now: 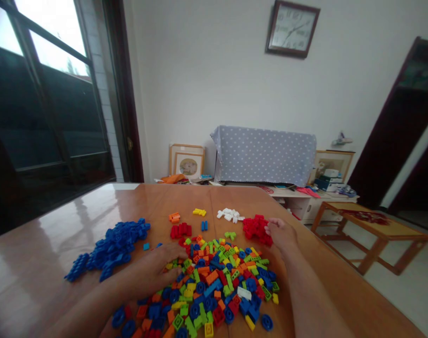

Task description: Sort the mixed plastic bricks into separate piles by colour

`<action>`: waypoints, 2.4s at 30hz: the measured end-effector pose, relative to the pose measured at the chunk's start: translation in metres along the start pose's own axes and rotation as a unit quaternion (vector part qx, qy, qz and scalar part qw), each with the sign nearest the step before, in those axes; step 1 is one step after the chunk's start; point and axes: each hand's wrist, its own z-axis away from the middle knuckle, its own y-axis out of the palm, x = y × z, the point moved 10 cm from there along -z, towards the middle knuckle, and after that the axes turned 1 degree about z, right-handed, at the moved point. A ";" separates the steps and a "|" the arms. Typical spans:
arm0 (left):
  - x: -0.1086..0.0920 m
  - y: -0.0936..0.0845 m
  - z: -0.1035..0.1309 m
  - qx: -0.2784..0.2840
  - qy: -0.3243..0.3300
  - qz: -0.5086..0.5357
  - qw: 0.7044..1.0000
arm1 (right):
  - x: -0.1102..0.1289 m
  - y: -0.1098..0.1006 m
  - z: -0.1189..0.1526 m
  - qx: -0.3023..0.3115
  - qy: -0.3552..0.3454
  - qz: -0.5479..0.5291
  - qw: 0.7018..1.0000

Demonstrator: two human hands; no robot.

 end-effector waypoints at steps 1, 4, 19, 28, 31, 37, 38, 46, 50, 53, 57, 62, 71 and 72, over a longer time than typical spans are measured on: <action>0.002 0.000 -0.001 0.001 -0.003 -0.003 1.000 | 0.000 0.000 0.001 0.001 0.007 0.000 1.000; 0.008 -0.002 -0.002 -0.005 -0.008 -0.013 1.000 | 0.003 -0.001 0.007 0.008 0.025 0.004 1.000; -0.002 -0.002 -0.002 -0.012 0.007 0.001 1.000 | 0.094 0.103 0.120 0.340 -0.142 0.133 0.920; -0.014 0.006 0.001 0.034 0.017 -0.009 0.999 | 0.118 0.125 0.181 0.453 -0.267 0.298 0.797; -0.018 0.002 -0.001 0.028 0.022 -0.002 0.999 | 0.115 0.130 0.191 0.466 -0.277 0.335 0.771; -0.021 0.003 -0.003 0.027 0.033 0.027 0.999 | 0.114 0.135 0.184 0.436 -0.285 0.319 0.792; -0.021 0.004 -0.003 0.028 0.036 0.032 0.998 | 0.112 0.135 0.180 0.433 -0.282 0.317 0.795; -0.022 0.005 -0.004 0.024 0.038 0.065 0.997 | 0.106 0.131 0.158 0.385 -0.272 0.322 0.821; -0.022 0.006 -0.005 0.021 0.034 0.073 0.997 | 0.112 0.134 0.167 0.390 -0.274 0.304 0.825; -0.020 0.005 -0.005 0.014 0.028 0.088 0.996 | 0.113 0.136 0.174 0.410 -0.269 0.300 0.818; -0.020 0.005 -0.004 0.016 0.019 0.115 0.993 | 0.109 0.130 0.171 0.411 -0.252 0.321 0.815; -0.021 0.005 -0.003 0.021 0.016 0.128 0.991 | 0.102 0.123 0.167 0.404 -0.232 0.377 0.801; -0.023 0.006 -0.002 0.025 0.030 0.114 0.993 | 0.098 0.124 0.173 0.399 -0.228 0.423 0.781; -0.024 0.006 -0.002 0.028 0.032 0.113 0.993 | 0.097 0.124 0.173 0.399 -0.228 0.426 0.780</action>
